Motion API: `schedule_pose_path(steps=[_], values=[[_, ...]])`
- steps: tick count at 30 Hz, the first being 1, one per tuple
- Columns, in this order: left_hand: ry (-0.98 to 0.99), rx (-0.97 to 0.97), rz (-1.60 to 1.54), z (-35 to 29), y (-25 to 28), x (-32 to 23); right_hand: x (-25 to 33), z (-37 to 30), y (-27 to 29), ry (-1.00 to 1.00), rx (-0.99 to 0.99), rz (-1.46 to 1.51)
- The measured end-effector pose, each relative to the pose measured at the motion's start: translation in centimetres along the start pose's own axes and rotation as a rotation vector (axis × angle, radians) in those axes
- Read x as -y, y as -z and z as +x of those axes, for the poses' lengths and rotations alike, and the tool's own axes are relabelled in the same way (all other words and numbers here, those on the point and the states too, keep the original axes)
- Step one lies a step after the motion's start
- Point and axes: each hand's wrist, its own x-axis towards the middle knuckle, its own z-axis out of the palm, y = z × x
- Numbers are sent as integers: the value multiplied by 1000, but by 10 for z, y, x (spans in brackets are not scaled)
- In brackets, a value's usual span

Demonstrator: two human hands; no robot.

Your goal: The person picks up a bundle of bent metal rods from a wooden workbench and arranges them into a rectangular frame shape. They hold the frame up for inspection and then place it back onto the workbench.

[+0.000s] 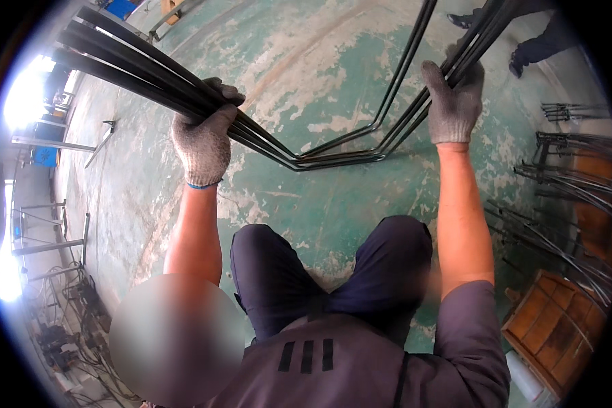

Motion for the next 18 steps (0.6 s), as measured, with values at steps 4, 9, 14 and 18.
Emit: schedule_pose_path(steps=[4,9,14,18], values=[[21,17,58,-2,-4,-12,-7,26,4,-173,349,377],[30,20,-11,13,0,-4,-12,49,-2,-196,470,339],[45,97,-22,13,6,-8,-16,60,-6,-146,351,326],[83,145,-113,15,9,-9,-15,74,-13,-153,502,570]])
